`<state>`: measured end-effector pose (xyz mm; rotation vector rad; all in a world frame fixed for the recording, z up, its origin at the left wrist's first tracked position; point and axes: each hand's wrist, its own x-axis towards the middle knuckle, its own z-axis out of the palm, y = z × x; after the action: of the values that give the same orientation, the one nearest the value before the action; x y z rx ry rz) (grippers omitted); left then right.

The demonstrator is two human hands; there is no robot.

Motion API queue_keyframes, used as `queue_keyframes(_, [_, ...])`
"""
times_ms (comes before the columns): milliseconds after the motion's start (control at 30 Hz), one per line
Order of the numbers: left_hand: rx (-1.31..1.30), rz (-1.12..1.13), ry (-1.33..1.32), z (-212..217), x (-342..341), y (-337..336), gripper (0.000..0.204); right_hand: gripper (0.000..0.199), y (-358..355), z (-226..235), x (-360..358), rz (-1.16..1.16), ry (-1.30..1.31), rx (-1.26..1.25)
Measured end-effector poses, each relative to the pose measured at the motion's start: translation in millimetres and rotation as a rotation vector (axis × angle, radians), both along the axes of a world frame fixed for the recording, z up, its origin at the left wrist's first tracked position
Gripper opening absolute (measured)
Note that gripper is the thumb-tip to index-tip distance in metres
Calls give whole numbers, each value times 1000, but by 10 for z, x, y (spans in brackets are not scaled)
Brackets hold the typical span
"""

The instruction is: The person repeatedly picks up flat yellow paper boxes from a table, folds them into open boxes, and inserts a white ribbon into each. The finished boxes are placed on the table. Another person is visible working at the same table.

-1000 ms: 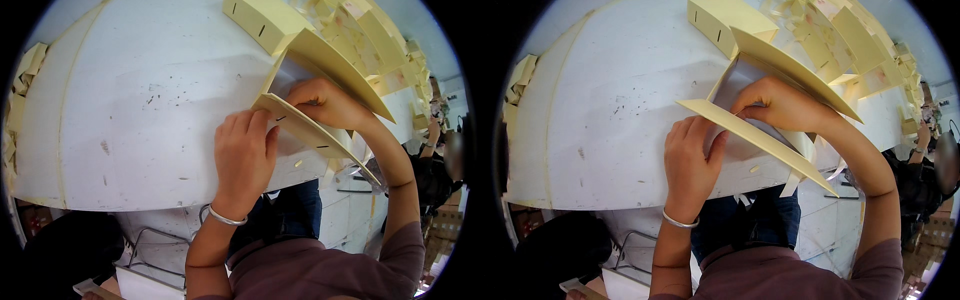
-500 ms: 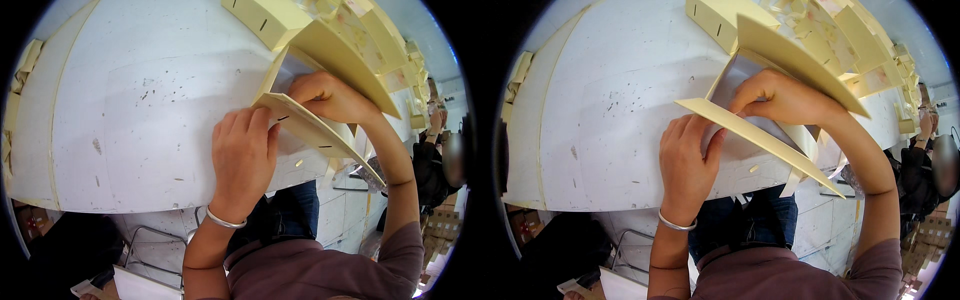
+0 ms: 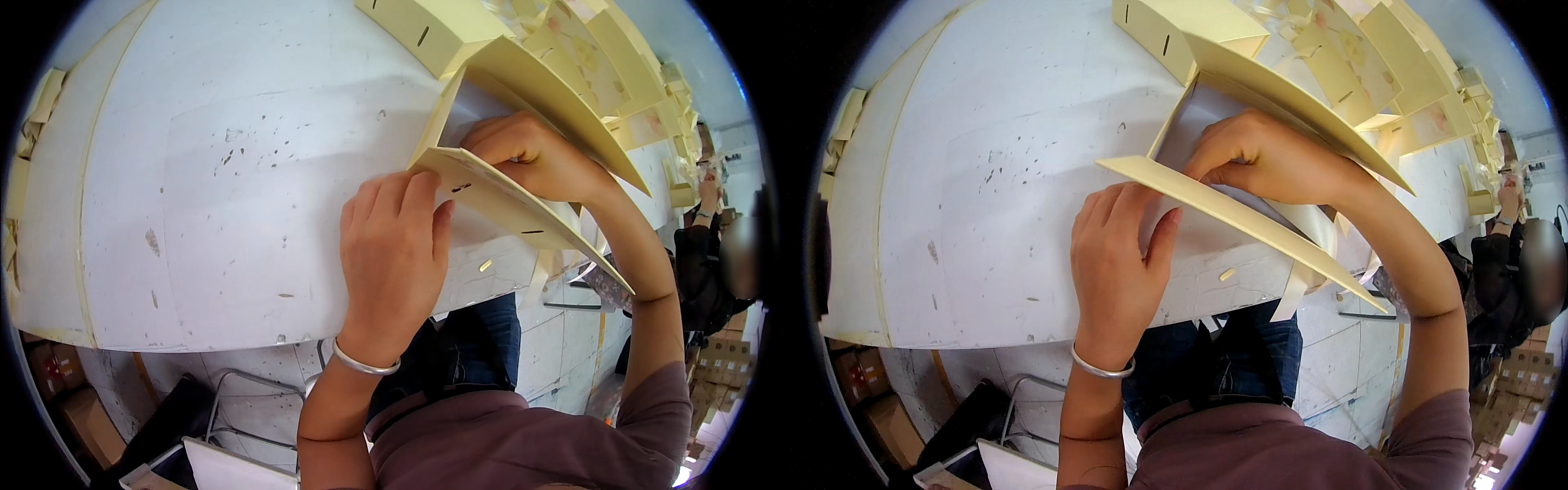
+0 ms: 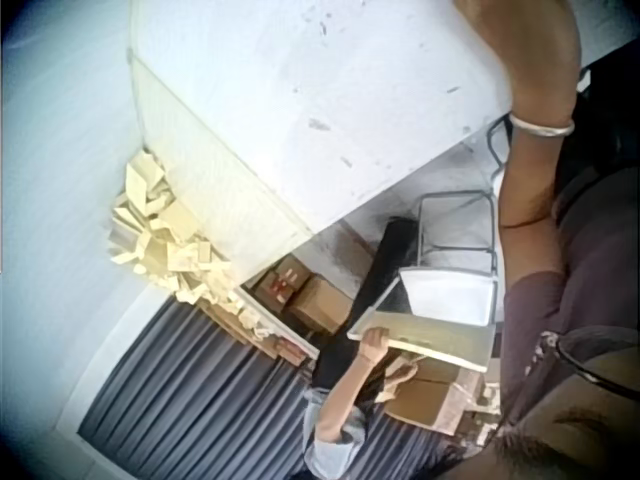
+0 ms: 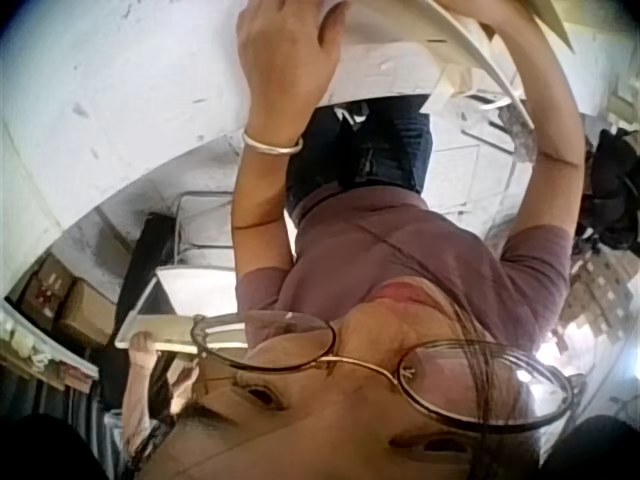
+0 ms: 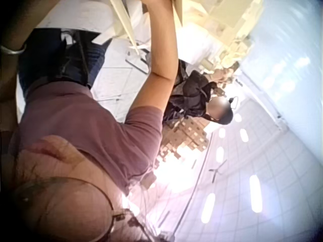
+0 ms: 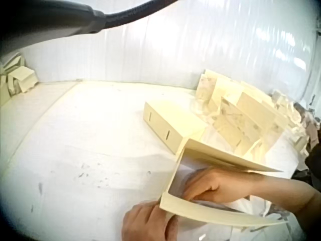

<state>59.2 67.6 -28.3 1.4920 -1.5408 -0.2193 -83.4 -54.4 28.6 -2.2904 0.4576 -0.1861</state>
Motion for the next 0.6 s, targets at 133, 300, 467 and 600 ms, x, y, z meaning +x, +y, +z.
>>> queue_keyframes(133, [1,-12,8,-5,-5,-6,25,9,-5,-5,-2,-25,-31,-35])
queue_keyframes(300, [-45,-31,-33,-10,-37,-19,24,14,117,75,112,-117,7,16])
queue_keyframes(467, [-82,-32,-67,-18,-67,-30,24,14,62,70,68,-51,49,96])
queue_keyframes(600, [-78,-27,-83,8,-91,-35,23,14,55,223,38,-33,213,28])
